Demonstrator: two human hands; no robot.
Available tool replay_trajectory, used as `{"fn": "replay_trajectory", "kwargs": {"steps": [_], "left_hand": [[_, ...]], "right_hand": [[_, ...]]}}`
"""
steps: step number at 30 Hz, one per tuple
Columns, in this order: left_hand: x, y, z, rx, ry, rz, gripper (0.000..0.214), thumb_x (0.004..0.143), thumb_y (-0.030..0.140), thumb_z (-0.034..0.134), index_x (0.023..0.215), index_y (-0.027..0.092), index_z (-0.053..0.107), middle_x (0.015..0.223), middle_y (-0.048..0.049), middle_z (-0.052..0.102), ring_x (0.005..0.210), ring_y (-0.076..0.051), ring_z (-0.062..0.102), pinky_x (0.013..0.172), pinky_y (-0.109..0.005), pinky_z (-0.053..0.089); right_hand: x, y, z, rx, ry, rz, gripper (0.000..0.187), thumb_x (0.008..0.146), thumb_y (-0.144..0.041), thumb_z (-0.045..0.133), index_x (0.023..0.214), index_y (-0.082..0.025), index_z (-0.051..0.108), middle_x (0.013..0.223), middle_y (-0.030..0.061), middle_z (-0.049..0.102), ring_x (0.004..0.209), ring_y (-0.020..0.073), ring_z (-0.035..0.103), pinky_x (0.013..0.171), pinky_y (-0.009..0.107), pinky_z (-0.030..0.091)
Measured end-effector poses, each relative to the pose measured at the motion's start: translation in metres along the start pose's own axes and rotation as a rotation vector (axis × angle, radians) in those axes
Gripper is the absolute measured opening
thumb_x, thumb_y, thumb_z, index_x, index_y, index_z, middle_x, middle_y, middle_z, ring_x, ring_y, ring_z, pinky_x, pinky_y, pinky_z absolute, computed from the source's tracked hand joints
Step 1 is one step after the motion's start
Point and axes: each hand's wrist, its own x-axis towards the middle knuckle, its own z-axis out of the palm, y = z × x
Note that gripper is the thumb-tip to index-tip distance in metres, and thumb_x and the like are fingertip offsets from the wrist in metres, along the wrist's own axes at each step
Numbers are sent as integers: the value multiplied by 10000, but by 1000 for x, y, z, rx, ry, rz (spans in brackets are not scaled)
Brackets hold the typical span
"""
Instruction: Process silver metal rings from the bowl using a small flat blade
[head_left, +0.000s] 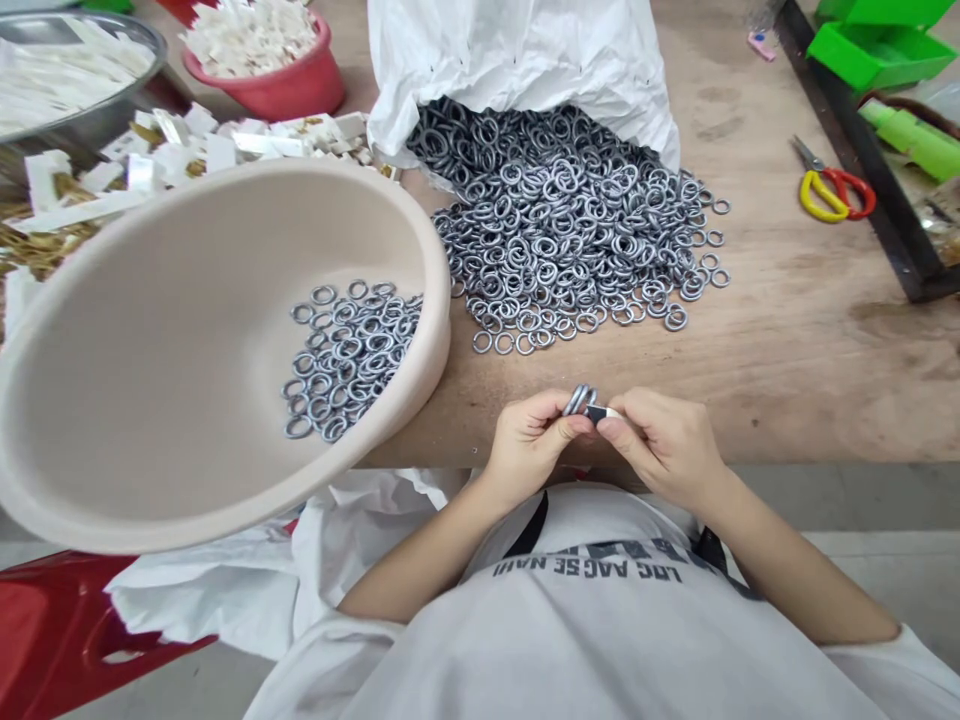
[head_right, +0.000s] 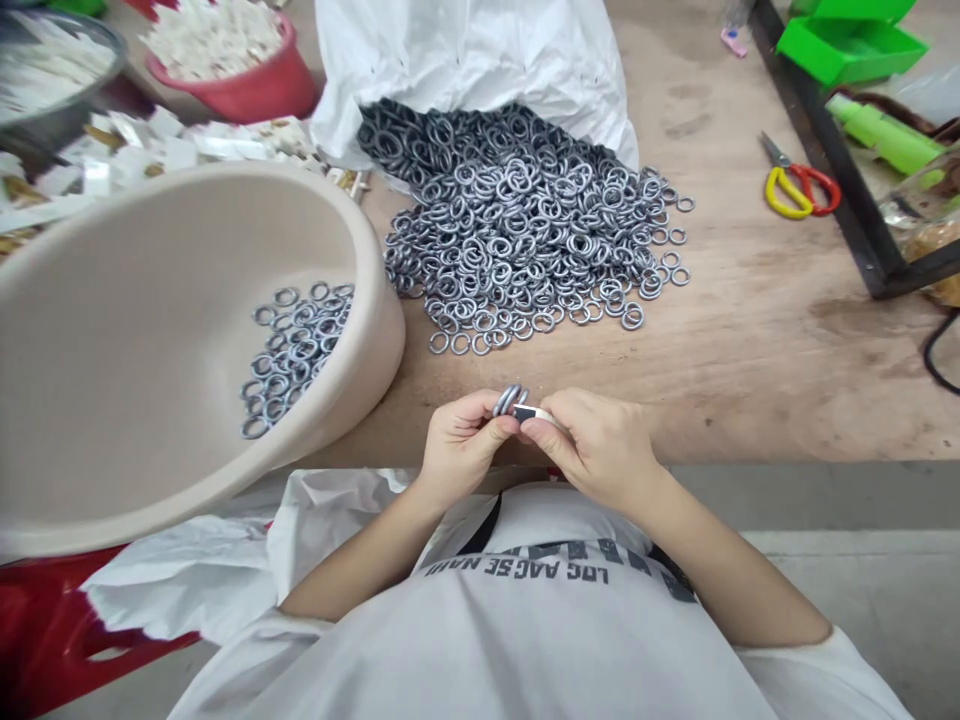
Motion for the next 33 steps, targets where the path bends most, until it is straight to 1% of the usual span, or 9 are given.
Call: {"fn": "replay_trajectory", "kwargs": {"steps": [5,7,9,13,15,19,23,27,33], "left_hand": [[-4,3,-2,101,-45,100,217,915,379,688,865,181,763,765,-46,749,692,-162,667,684,-263,501],[-7,6,-3,108,-101,144,206,917,361,685,833,186,755,769,-56,754,709,-172,683,703,-277,513],[-10,7,-4,73,-99,105,207,920,355,682,820,185,745,775,-62,755,723,-174,690,721,-282,526],[-8,2,-8,-185,125,-132,246,909,417,696,889,172,705,764,-41,740,687,-144,681,702,-254,548],[-4,-2,-11,-308,205,-175,268,877,431,734,931,172,698,756,-22,730,667,-124,671,687,-234,551],[3,-5,-18,-397,286,-215,310,848,450,760,934,157,713,708,-2,702,608,-89,633,645,-203,542],[6,-5,-22,-411,305,-269,350,838,476,763,958,151,709,683,-2,712,578,-83,638,601,-180,546],[9,-7,-19,-459,247,-313,337,829,426,787,1013,159,693,754,-18,755,611,-84,680,626,-173,570],[14,-8,-9,-397,230,-292,315,831,379,793,1025,149,700,817,-37,768,694,-105,709,683,-193,588]], "right_hand": [[0,11,1,8,-69,70,376,1032,-448,455,796,-209,624,698,1,636,613,132,539,597,273,314],[5,25,2,14,-20,185,382,1034,-461,442,810,-213,626,671,-2,617,612,146,550,597,273,320],[16,39,4,26,58,288,401,1035,-486,428,817,-214,624,648,-2,599,627,165,570,601,275,335],[55,51,8,-124,-13,216,308,1026,-454,469,1002,-211,657,878,57,715,817,223,645,692,303,383],[77,50,14,-285,-74,171,238,964,-411,598,1086,-215,655,1029,87,734,903,262,654,701,320,379],[101,49,24,-473,-139,221,191,976,-342,572,1063,-207,676,1100,131,721,905,280,654,686,339,368],[90,54,18,-457,-156,228,196,969,-317,578,1084,-206,692,1099,132,708,915,283,644,708,349,381],[77,61,8,-343,-127,199,205,935,-352,641,1066,-209,709,1038,106,683,929,271,629,745,343,401],[70,67,14,-226,-57,176,89,899,-262,676,951,-209,724,908,70,653,859,251,601,716,339,402]]}}
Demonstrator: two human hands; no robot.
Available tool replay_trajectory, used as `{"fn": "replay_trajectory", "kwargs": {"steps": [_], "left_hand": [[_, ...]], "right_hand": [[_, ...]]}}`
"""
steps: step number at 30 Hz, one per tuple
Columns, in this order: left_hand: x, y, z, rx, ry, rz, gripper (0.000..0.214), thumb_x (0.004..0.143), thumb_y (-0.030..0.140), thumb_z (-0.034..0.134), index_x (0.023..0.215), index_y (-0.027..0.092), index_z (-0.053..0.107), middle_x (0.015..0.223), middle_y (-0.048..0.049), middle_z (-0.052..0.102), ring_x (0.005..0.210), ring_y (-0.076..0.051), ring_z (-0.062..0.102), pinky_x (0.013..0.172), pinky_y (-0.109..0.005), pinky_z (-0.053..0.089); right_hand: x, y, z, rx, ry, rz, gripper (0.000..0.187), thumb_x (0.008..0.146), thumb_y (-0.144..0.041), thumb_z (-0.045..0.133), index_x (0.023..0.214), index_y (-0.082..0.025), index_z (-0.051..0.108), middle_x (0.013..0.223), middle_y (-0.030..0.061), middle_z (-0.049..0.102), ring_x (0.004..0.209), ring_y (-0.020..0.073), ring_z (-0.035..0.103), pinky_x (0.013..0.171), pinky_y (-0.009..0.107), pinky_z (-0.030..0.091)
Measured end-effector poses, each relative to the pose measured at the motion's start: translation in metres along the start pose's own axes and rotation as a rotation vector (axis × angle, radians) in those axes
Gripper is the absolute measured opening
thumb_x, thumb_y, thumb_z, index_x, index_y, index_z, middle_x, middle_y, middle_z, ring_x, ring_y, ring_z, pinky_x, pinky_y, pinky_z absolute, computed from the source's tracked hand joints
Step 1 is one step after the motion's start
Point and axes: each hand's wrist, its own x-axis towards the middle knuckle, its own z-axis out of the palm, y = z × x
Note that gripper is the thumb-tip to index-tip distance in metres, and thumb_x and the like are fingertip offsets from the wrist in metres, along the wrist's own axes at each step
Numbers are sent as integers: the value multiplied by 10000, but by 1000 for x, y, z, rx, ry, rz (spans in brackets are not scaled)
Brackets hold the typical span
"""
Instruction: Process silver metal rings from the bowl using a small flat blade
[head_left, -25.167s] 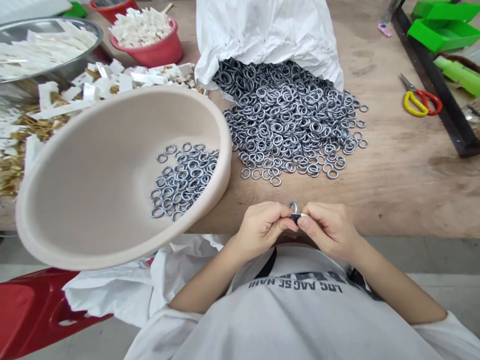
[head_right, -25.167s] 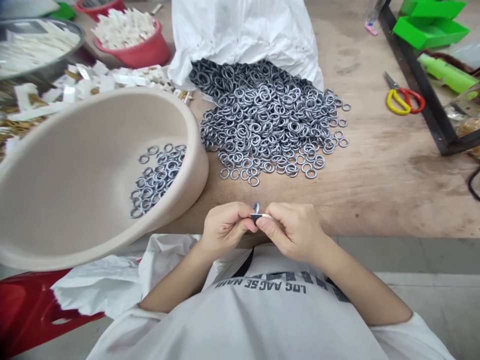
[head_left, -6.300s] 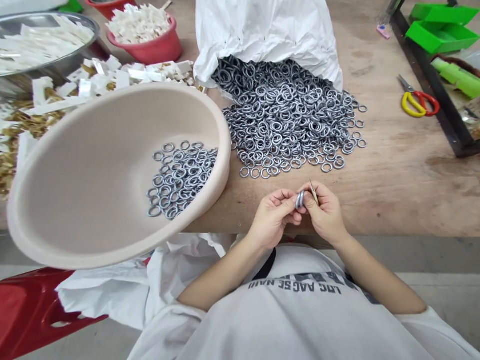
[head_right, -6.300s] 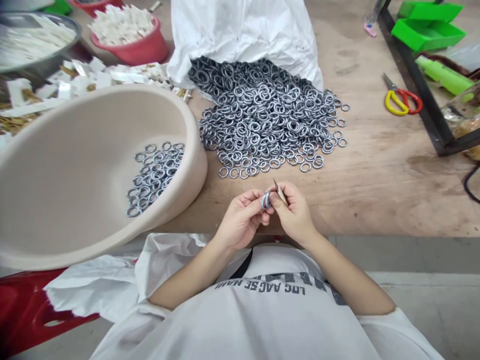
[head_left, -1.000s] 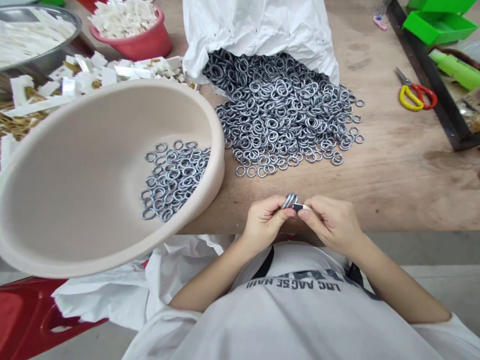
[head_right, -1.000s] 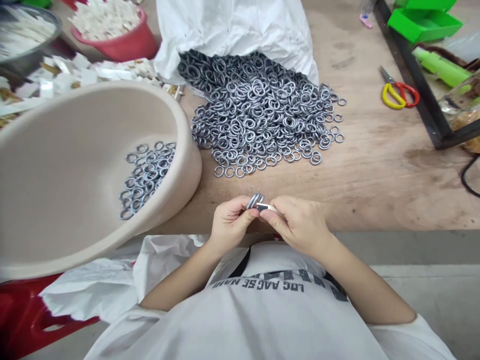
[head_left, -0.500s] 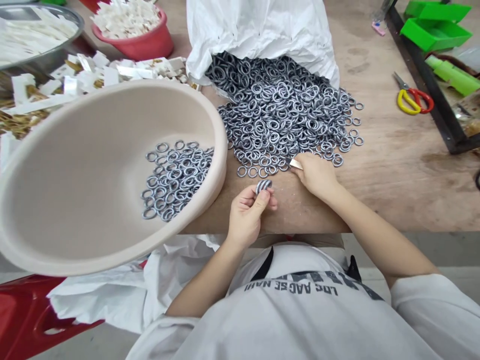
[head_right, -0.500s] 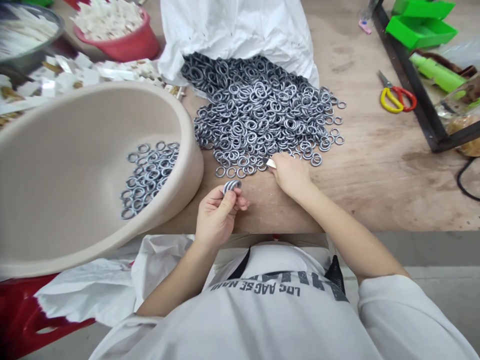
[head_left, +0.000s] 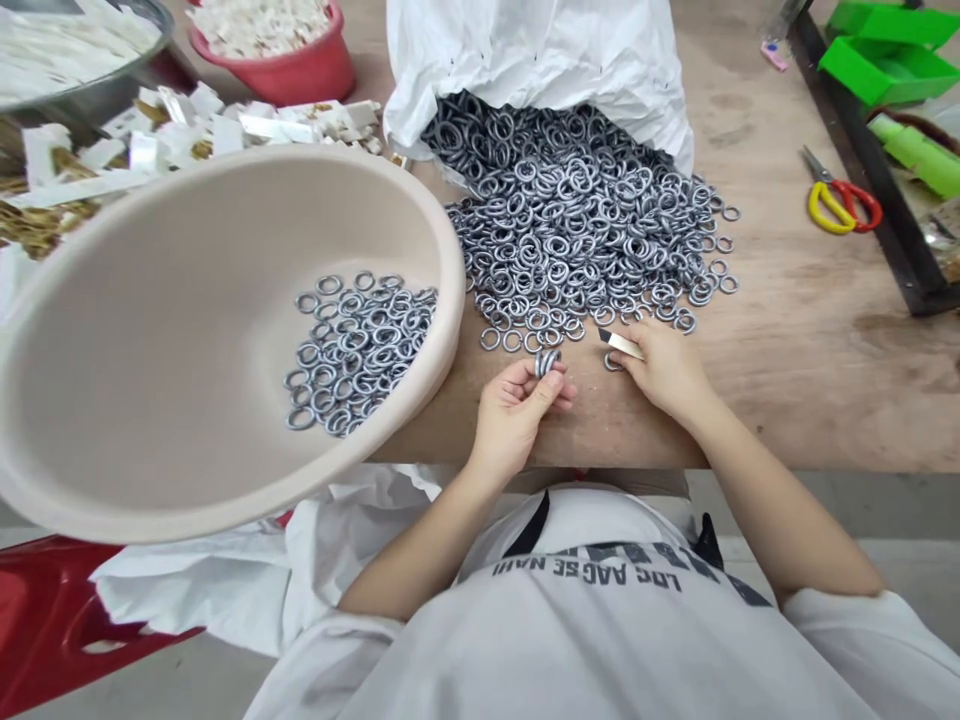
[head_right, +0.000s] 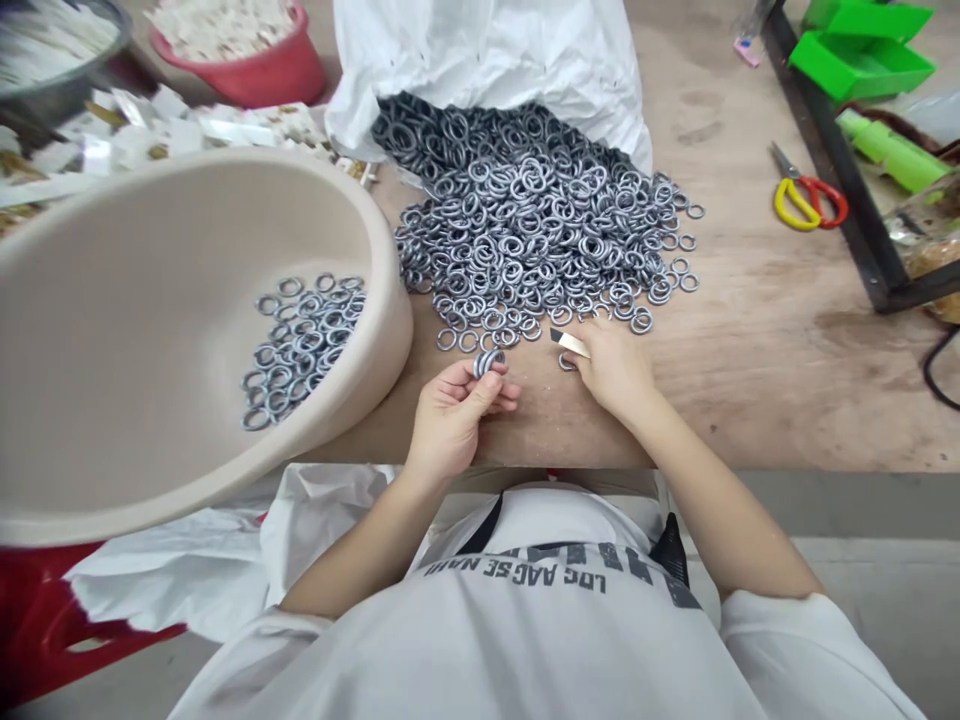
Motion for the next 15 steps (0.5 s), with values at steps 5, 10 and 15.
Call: {"fn": "replay_trajectory", "kwargs": {"steps": [5,10,15], "left_hand": [[-2,2,14,46,-191,-36,313,805,342,821,1025,149,710,907,-45,764,760,-107,705,726,-193,581],[-8,3,19,-84,-329,-204,297,806,381,818,960,156,699,801,-34,760,649,-114,705,638,-205,590],[-11,0,17,-136,-322,-154,223,780,304,846,890,154,723,786,-8,736,672,-109,707,680,-217,605]], "right_hand": [[-30,-18,0,374,175,-182,40,920,-225,659,954,-211,675,893,41,640,836,206,601,733,325,449],[-50,-25,-3,574,249,-347,94,914,-160,659,958,-237,688,937,30,655,822,166,618,722,298,469],[-50,-29,2,873,122,-139,153,863,-337,760,854,-220,662,845,6,608,783,156,595,714,294,472]]}}
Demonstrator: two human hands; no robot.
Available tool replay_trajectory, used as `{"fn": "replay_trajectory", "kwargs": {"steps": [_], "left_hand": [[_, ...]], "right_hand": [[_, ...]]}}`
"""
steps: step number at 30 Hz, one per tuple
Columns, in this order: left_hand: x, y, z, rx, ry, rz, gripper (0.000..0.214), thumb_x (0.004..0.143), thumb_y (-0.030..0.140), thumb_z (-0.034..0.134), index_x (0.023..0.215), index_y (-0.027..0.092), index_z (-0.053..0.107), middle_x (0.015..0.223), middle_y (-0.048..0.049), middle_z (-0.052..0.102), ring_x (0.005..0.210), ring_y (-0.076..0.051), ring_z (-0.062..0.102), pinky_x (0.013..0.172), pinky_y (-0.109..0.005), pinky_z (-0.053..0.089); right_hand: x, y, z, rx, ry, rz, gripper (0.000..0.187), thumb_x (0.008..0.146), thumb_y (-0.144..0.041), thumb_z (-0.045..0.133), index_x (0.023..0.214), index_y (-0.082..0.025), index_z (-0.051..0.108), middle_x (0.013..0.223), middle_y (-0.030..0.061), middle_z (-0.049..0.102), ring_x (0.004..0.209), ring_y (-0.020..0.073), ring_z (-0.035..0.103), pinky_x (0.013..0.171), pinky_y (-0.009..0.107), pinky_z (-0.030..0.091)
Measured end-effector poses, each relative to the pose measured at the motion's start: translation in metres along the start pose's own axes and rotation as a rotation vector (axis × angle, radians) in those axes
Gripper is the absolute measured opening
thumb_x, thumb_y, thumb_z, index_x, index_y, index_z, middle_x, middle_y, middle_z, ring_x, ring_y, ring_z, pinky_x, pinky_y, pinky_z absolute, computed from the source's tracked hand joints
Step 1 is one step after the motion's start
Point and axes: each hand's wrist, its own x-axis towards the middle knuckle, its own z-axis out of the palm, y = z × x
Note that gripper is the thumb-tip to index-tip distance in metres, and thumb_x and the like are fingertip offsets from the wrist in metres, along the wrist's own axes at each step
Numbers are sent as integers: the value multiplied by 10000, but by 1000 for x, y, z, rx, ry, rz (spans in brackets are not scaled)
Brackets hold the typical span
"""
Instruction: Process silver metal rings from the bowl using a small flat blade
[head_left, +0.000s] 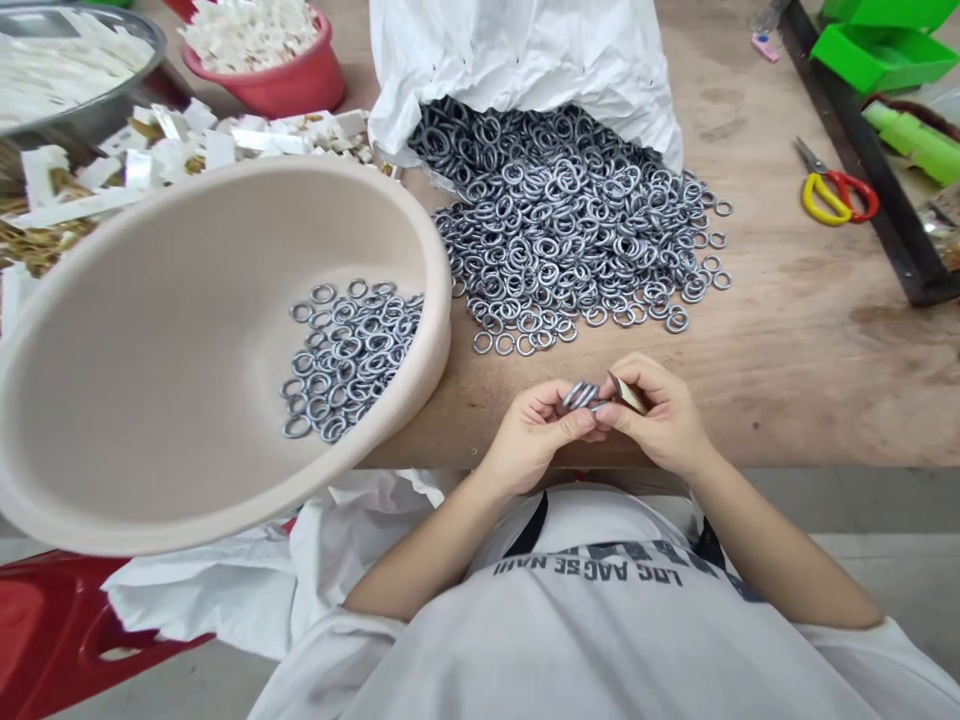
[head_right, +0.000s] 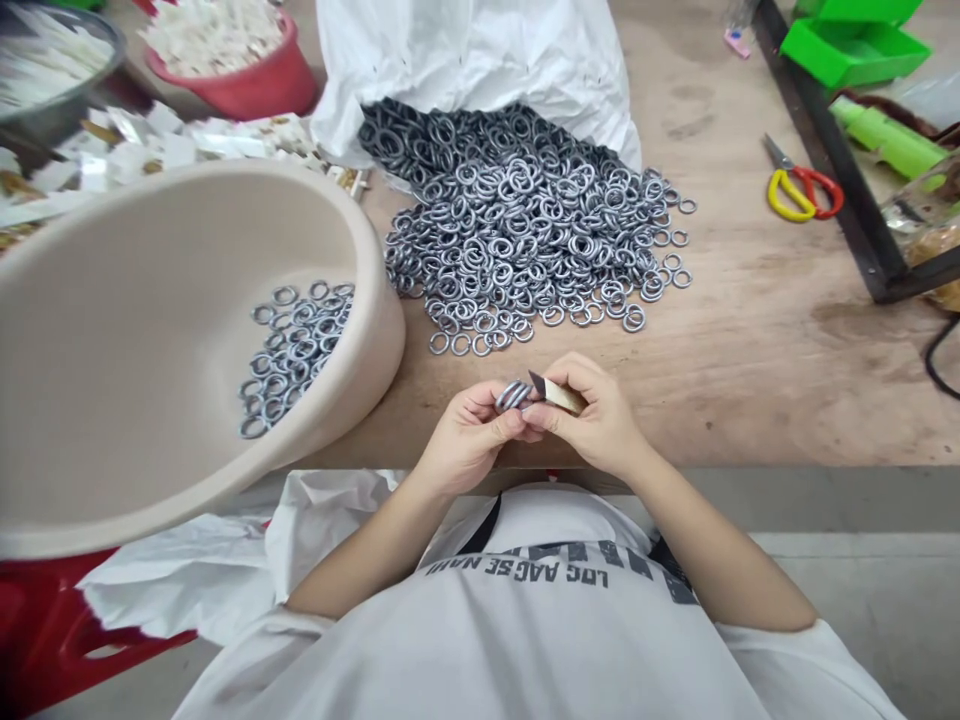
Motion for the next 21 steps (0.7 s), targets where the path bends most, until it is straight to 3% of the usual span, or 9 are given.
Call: {"fn": "replay_trajectory", "kwargs": {"steps": [3,5,9,12,21], "left_hand": [[-1,-2,-1,43,15,57,199,766,274,856,863,150,734,795,-22,750,724,-132,721,719,-236,606],[-3,-2,-2,82,45,94,184,778,275,845,878,158,743,838,-38,769,767,-147,731,741,-245,600],[-5,-3,-3,154,95,202,131,794,256,831,865,176,755,846,-25,769,754,-126,703,758,-235,570],[-6,-2,-2,206,154,247,146,754,249,861,795,170,745,782,0,737,707,-98,647,713,-201,525],[-7,1,-1,339,159,305,193,743,285,864,726,158,720,704,0,710,633,-106,599,656,-224,497]], "right_hand": [[-1,1,4,217,-19,266,249,896,-457,696,899,-223,611,757,-25,566,634,129,543,580,263,437],[-4,-1,3,196,23,353,271,941,-495,615,953,-225,598,727,-33,554,586,123,505,528,252,391],[-20,-14,1,-267,12,155,264,994,-451,540,937,-207,625,803,13,609,718,149,548,642,278,390],[-30,-22,5,-505,-36,6,267,1020,-394,492,894,-198,622,770,14,590,664,137,517,617,282,342],[-33,-25,9,-573,-91,-62,323,1030,-366,466,772,-199,565,685,-4,564,592,122,486,588,276,299]]}}
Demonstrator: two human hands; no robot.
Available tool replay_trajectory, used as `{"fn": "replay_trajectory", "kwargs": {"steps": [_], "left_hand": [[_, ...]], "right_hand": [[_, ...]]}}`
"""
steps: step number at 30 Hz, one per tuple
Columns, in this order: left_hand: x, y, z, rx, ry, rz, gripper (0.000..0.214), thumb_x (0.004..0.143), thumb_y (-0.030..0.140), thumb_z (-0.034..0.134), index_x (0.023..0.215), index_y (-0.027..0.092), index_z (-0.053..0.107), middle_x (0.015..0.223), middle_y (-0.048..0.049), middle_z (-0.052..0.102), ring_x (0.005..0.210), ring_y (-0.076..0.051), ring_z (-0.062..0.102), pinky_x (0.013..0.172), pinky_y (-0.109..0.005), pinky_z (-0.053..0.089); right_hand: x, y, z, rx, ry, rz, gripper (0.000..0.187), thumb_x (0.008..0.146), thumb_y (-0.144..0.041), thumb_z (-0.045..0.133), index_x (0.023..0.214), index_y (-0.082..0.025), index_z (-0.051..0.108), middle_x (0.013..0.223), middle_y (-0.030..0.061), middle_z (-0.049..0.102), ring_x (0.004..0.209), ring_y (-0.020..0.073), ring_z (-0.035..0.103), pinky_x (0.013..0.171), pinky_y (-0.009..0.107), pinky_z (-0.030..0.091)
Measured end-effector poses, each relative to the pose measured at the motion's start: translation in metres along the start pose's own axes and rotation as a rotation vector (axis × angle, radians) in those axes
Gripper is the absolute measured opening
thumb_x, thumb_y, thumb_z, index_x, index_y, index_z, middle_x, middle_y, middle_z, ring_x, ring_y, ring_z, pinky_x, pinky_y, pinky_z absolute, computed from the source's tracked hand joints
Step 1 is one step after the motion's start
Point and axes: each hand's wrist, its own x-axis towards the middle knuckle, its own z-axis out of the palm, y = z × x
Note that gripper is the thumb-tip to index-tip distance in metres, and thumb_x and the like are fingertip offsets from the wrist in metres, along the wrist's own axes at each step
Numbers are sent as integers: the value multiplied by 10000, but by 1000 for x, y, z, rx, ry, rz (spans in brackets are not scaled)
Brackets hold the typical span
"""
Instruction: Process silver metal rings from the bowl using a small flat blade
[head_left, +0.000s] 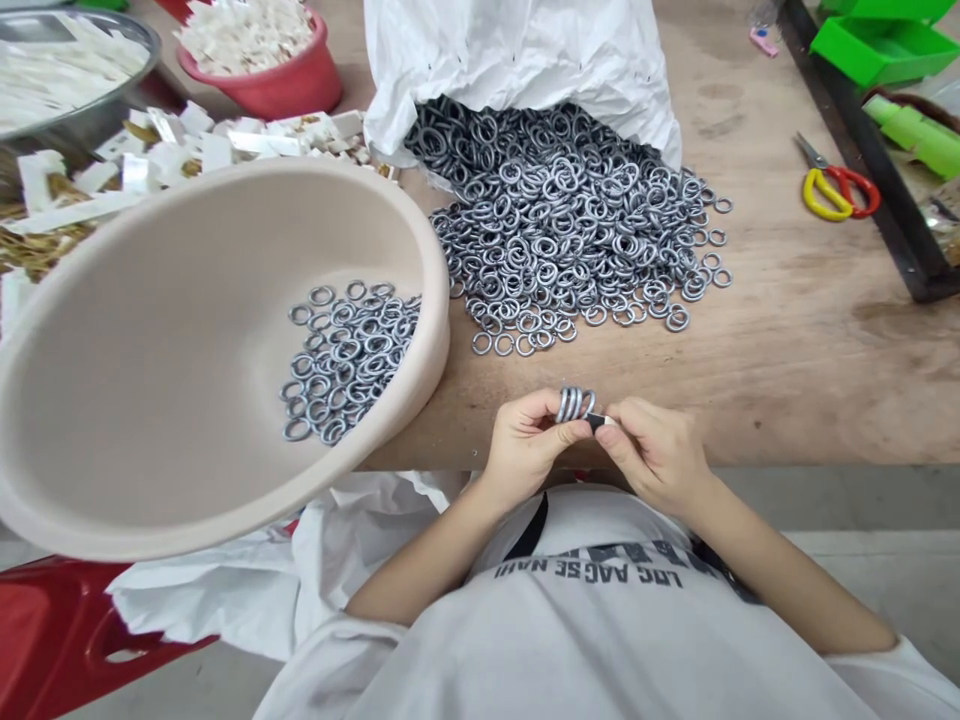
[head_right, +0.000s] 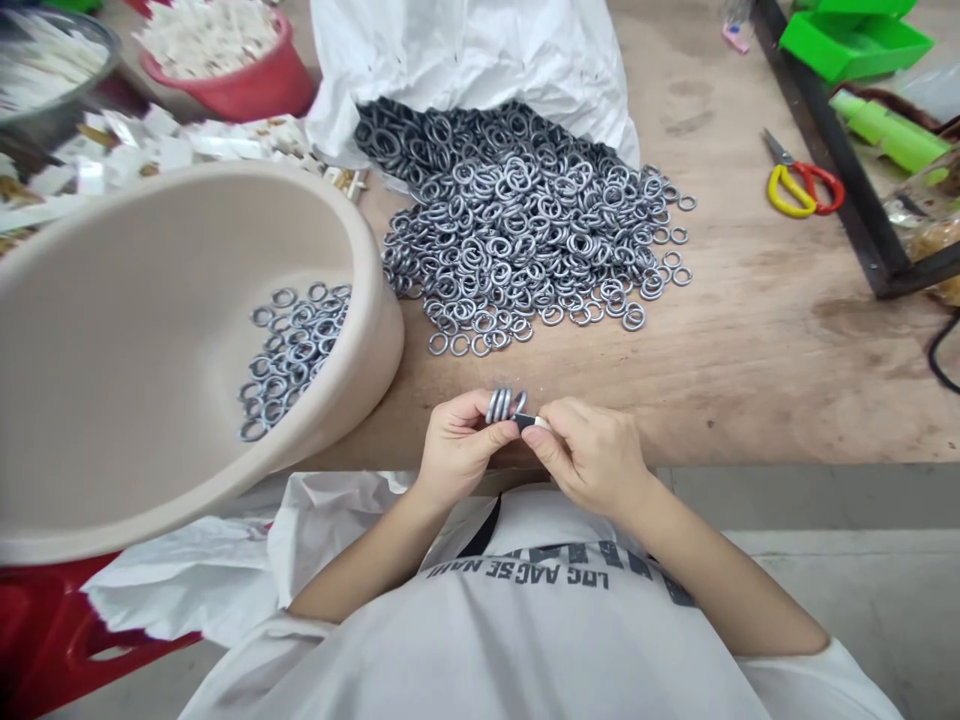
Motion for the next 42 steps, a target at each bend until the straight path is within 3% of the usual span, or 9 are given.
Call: {"fn": "replay_trajectory", "kwargs": {"steps": [6,9,12,20,23,29,35,38,42], "left_hand": [[-11,0,-4,21,-193,23,189,787,324,833,771,162,738,755,-44,754,672,-145,667,667,-250,523],[-10,-3,-9,-42,-9,-58,239,849,409,767,860,175,721,742,-31,737,663,-137,665,672,-246,534],[-5,-5,-13,-133,152,-92,291,867,473,731,885,186,692,695,-9,702,617,-127,650,628,-233,532],[10,-1,-18,-271,284,-166,335,836,470,765,891,148,695,637,6,690,494,-71,611,510,-156,494],[15,0,-18,-342,301,-191,343,803,453,803,923,158,675,631,22,695,507,-68,625,538,-149,533],[11,0,-13,-213,262,-117,301,784,367,836,952,156,703,774,-11,743,675,-101,697,651,-181,586],[4,1,0,-123,-72,-181,246,798,357,822,894,146,741,762,-19,715,636,-103,653,626,-199,571],[1,2,5,-185,-133,-269,279,793,385,822,920,154,731,755,-30,726,639,-128,678,625,-232,595],[-3,2,7,-196,-131,-250,273,769,356,847,908,149,735,790,-49,758,663,-139,693,668,-251,599]], "right_hand": [[25,37,-4,13,2,320,408,1048,-462,395,790,-211,584,631,-8,562,606,155,541,583,276,321],[57,55,-8,-228,-27,304,322,1027,-471,449,1009,-212,639,875,62,692,784,224,619,638,301,342],[84,61,-8,-460,-96,263,252,966,-392,588,1148,-222,630,1112,110,701,903,275,637,653,320,339],[103,66,3,-546,-117,223,294,969,-426,579,1203,-263,650,1130,89,642,867,260,620,641,328,329],[104,70,2,-513,-142,204,233,967,-398,586,1121,-259,691,1096,83,627,852,246,603,651,325,331],[76,44,-15,-28,-158,92,172,965,-298,595,838,-195,649,834,26,572,792,190,553,702,301,377],[44,11,-30,194,-168,12,136,928,-282,664,825,-194,662,826,16,602,759,155,559,689,284,392],[38,10,-22,332,-64,113,173,900,-336,702,810,-205,635,773,-1,602,725,151,549,663,280,400],[30,12,-6,676,0,372,252,941,-465,622,883,-221,597,715,-21,582,644,139,524,609,270,413]]}}
